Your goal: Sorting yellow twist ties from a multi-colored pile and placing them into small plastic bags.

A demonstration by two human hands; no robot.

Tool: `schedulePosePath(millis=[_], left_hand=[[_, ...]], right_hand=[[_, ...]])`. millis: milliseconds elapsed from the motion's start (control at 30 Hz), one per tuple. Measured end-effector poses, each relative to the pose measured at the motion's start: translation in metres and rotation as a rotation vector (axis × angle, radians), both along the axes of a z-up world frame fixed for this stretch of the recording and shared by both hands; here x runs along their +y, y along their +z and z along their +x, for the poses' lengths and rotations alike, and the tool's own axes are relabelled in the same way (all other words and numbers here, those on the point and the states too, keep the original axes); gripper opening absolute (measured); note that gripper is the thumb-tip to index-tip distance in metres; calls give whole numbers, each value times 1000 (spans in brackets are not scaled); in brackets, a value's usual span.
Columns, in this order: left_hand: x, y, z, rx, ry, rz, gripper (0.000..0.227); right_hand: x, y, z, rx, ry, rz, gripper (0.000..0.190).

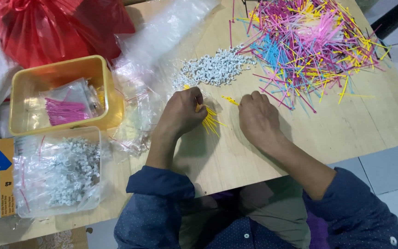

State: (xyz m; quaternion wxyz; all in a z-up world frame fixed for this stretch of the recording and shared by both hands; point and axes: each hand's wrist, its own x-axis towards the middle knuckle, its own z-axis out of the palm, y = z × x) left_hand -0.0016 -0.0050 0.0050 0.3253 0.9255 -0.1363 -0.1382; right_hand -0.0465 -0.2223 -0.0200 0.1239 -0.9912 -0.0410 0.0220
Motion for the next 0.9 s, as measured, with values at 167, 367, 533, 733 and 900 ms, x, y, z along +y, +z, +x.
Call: schedulePosePath(millis=[167, 367, 533, 733, 900], left_hand=[[3, -8, 1, -95, 4, -72, 18], [6, -12, 4, -145, 17, -121, 16], [5, -13, 5, -152, 6, -121, 16], [10, -14, 9, -170, 1, -103, 13], [7, -14, 5, -167, -9, -102, 14]], right_hand=[[-4, -12, 12, 22, 40, -26, 20], [14, 34, -12, 197, 114, 235, 22], [47, 20, -2, 111, 195, 312, 24], [27, 11, 19, -138, 235, 322, 25], [6, 18, 27, -56, 115, 268, 32]])
